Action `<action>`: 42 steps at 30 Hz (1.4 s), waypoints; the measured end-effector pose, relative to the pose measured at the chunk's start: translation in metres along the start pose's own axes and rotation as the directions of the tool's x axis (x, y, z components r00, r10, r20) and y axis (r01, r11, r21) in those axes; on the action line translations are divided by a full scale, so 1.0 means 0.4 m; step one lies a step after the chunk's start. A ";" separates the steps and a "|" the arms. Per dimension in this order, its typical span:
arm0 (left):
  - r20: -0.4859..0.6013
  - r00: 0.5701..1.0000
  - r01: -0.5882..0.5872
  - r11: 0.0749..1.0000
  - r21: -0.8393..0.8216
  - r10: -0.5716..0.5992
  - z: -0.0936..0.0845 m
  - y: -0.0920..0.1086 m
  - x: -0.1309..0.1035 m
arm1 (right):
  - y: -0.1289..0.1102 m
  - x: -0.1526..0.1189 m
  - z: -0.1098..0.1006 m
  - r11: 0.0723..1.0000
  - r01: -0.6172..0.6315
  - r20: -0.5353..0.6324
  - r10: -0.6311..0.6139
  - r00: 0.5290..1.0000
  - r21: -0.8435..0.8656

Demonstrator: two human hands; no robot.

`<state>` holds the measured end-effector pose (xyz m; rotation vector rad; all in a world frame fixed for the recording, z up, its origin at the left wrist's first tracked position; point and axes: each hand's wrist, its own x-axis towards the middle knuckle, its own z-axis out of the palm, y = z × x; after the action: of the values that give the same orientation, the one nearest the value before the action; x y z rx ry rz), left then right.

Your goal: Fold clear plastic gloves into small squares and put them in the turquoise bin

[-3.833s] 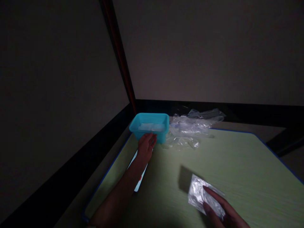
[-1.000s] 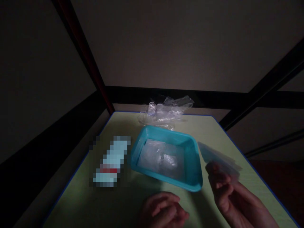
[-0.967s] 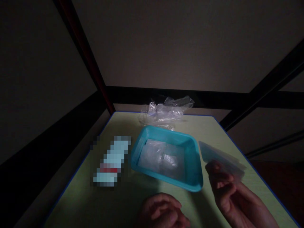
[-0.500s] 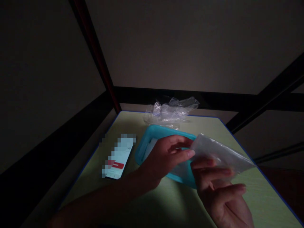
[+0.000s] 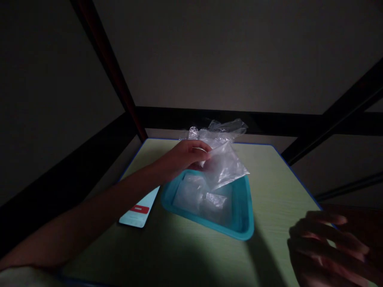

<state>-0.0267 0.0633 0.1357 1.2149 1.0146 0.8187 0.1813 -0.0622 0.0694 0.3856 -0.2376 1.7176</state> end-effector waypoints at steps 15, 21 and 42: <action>0.113 0.923 0.273 0.834 0.479 -0.367 0.079 -0.094 0.081 | -0.106 -0.028 -0.104 0.995 -0.085 -0.107 0.090 0.990 0.056; 0.087 0.969 0.164 0.862 0.480 -0.233 0.095 -0.132 0.089 | -0.099 -0.033 -0.108 0.998 0.024 -0.218 -0.038 0.975 -0.065; 0.287 0.946 -0.316 0.236 0.919 0.147 0.121 -0.155 0.042 | -0.129 -0.066 -0.096 0.837 -0.231 -0.515 -0.070 0.855 -0.497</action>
<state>0.0234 0.0506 0.0739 2.5337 1.2589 0.1997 0.2313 -0.0627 0.0207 -0.5220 -0.3376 1.6852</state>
